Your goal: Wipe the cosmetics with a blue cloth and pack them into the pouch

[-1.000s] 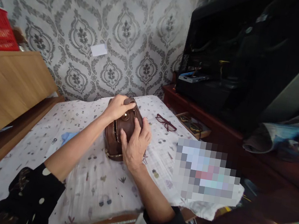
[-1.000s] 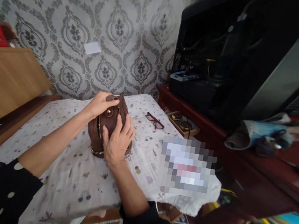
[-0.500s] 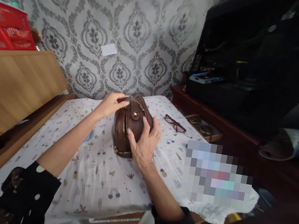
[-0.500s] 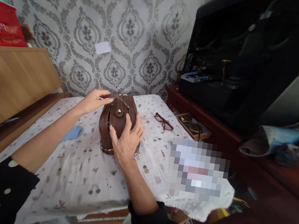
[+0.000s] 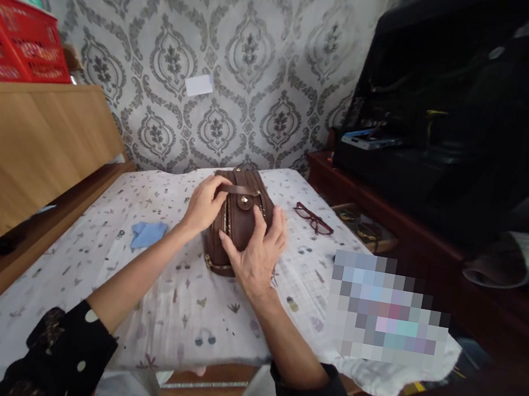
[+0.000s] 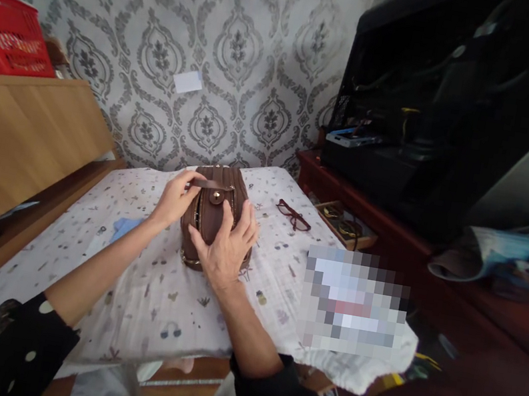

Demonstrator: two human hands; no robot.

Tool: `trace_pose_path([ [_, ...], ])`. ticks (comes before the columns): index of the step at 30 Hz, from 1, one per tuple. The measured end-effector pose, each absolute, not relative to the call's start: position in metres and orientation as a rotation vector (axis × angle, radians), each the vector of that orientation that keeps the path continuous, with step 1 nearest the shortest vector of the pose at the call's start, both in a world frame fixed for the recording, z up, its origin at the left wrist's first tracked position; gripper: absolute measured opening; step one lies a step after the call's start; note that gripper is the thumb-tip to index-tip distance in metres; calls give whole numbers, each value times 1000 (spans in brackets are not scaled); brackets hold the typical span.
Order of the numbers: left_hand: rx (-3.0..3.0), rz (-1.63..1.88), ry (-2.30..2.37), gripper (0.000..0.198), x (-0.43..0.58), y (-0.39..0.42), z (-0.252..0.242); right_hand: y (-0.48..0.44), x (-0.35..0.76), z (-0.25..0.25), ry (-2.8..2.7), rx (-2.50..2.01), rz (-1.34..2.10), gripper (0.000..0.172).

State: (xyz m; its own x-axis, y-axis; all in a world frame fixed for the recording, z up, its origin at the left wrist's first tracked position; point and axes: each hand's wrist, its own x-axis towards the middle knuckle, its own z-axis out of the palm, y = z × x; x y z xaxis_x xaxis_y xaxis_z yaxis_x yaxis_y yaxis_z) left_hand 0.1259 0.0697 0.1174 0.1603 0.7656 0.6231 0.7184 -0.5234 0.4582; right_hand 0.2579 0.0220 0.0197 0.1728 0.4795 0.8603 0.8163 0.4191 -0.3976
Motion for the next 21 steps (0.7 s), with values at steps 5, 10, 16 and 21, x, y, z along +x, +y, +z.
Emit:
trace_pose_path([
  [5,2374,1359,1632,21,137,67,113,23,257,20,-1476,-1232,-336,75],
  [10,2394,1319,1693,21,139,66,113,21,257,20,-1501,-1231,-339,77],
  [16,2349,1338,1607,21,133,70,116,17,258,18,-1535,-1269,-335,82],
  [21,2359,1308,1607,17,125,79,126,18,258,15,-1542,-1277,-283,82],
])
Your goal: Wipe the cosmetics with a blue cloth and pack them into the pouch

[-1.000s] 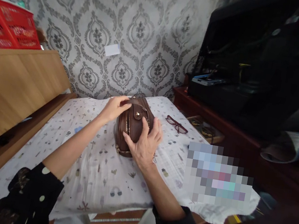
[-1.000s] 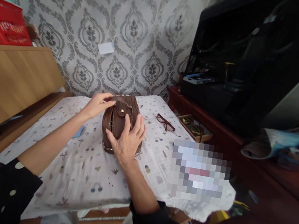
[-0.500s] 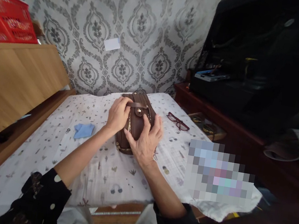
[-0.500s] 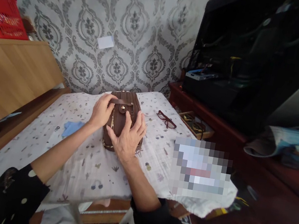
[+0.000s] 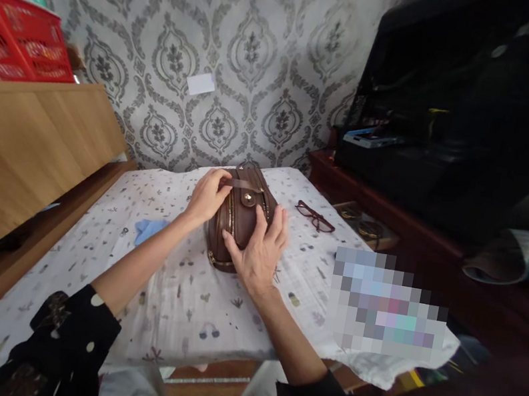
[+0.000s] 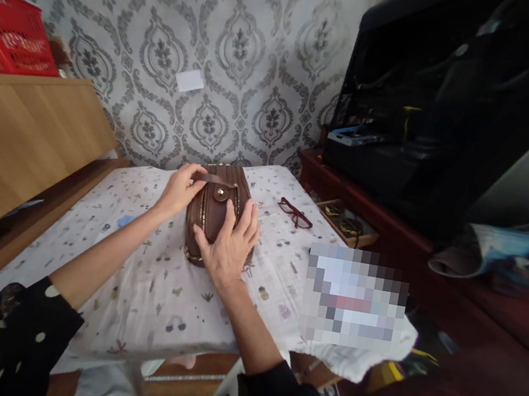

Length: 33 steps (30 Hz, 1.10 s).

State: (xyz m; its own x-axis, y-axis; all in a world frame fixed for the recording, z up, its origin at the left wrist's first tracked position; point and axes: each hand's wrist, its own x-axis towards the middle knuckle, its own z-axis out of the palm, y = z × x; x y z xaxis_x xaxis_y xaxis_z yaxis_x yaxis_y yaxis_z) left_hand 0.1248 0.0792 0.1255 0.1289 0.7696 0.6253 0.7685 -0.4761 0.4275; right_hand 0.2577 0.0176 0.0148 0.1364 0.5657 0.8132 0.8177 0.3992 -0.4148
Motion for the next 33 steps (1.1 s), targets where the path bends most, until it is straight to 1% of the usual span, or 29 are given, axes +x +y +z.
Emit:
trace_pose_path([
  [2,2375,1241,1668,9,122,83,132,19,258,14,-1538,-1271,-284,82],
  [3,2378,1206,1701,9,121,85,135,19,258,14,-1536,-1267,-286,82],
  [7,2355,1116,1770,16,122,87,144,21,258,13,-1529,-1254,-293,82],
  [13,2364,1095,1746,11,124,81,147,22,258,11,-1531,-1244,-270,83],
  [18,2388,1062,1724,16,124,74,148,23,258,10,-1523,-1233,-270,84],
  [23,2432,1042,1716,9,124,63,148,23,259,9,-1515,-1214,-246,82],
  [26,2461,1002,1733,11,127,59,151,21,262,11,-1505,-1159,-174,78],
  [30,2547,988,1649,12,135,59,154,16,270,11,-1392,-1067,39,64],
  [33,2645,965,1526,24,147,62,154,16,273,9,-1298,-1027,181,62],
])
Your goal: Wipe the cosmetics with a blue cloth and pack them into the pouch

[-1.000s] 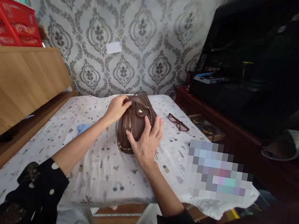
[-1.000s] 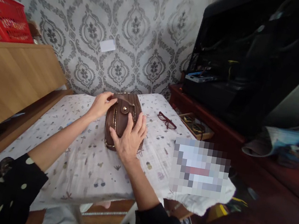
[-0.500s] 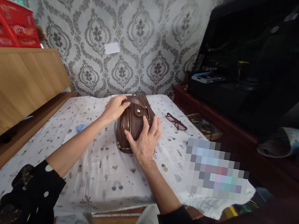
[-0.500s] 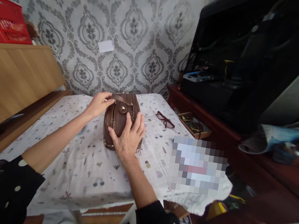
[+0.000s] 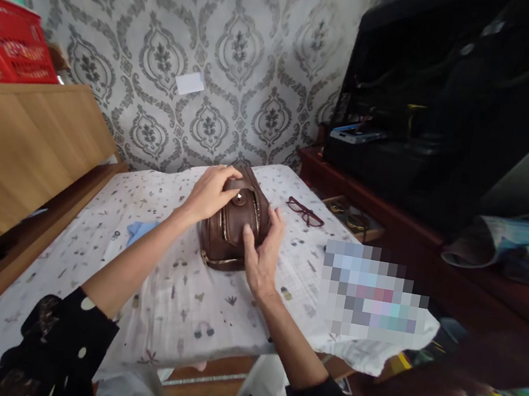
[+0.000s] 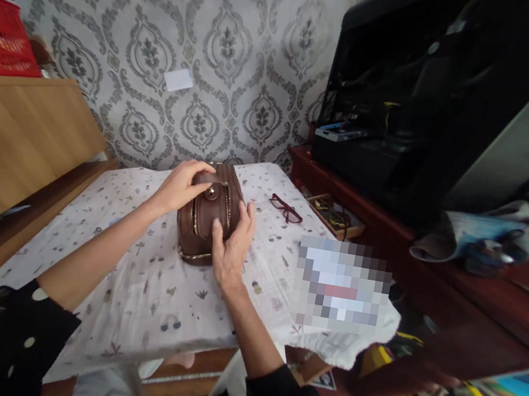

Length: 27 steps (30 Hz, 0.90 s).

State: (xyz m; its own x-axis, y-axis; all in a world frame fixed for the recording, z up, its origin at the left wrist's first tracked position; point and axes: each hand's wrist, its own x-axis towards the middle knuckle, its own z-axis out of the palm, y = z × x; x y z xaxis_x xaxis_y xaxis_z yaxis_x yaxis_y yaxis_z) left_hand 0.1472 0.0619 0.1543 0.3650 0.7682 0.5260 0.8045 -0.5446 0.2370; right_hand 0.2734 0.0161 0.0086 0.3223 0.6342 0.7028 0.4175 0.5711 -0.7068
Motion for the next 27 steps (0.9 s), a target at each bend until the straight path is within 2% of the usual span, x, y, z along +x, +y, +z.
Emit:
trace_pose_path([
  [8,-2495,-769,-1466,16,176,74,150,25,273,2,-1259,-1014,197,70],
  [15,-2517,-1044,-1587,23,181,83,151,26,268,1,-1324,-1156,104,57],
  [18,-2609,-1099,-1497,28,180,80,152,27,267,0,-1336,-1185,76,55],
  [21,-2708,-1045,-1397,29,175,74,156,27,269,0,-1347,-1187,72,56],
  [25,-2849,-936,-1396,14,153,68,164,23,272,3,-1377,-1184,123,58],
  [27,-2808,-897,-1458,23,139,65,167,19,273,3,-1390,-1181,169,61],
])
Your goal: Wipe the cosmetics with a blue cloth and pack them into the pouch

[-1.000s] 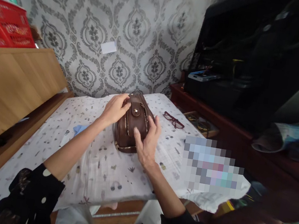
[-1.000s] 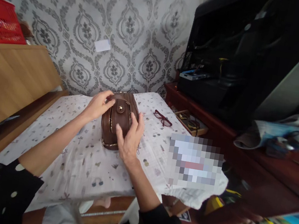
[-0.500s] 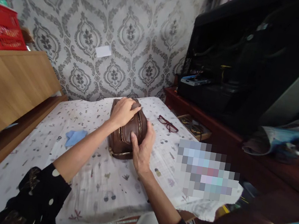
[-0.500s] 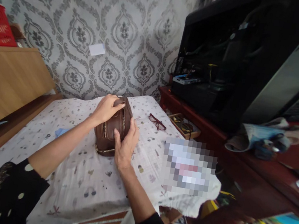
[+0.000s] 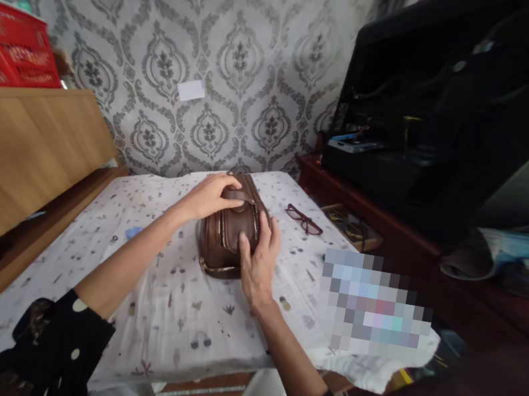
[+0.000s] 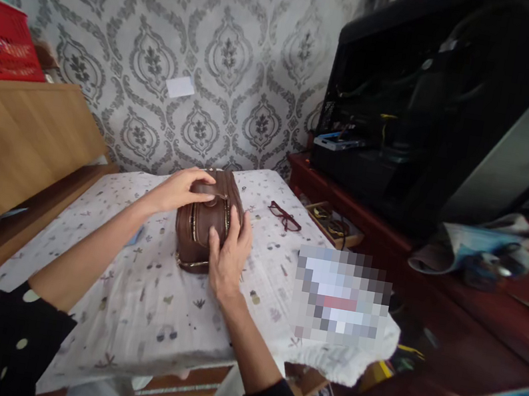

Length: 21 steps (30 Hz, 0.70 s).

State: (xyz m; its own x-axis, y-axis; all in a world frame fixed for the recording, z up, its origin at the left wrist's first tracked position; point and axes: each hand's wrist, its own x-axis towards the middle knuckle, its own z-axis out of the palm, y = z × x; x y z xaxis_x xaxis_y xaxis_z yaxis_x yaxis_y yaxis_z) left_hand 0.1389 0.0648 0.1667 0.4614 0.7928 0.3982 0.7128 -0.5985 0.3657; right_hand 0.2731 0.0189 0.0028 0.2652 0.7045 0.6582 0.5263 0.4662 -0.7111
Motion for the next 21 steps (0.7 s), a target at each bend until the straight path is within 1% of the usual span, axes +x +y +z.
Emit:
trace_pose_path([
  [1,2561,814,1378,26,132,63,168,16,274,2,-1394,-1181,188,62],
  [2,2571,815,1432,25,126,62,169,14,274,2,-1397,-1180,203,64],
  [5,2600,818,1562,6,116,57,168,8,276,-1,-1408,-1165,232,69],
  [8,2597,847,1656,16,117,53,166,6,278,-3,-1442,-1138,222,74],
  [13,2634,870,1690,13,122,44,161,13,278,-6,-1460,-1137,119,76],
  [17,2674,848,1661,17,122,33,160,20,275,-9,-1438,-1153,45,76],
  [21,2692,768,1645,19,122,21,163,18,276,-7,-1420,-1139,64,75],
])
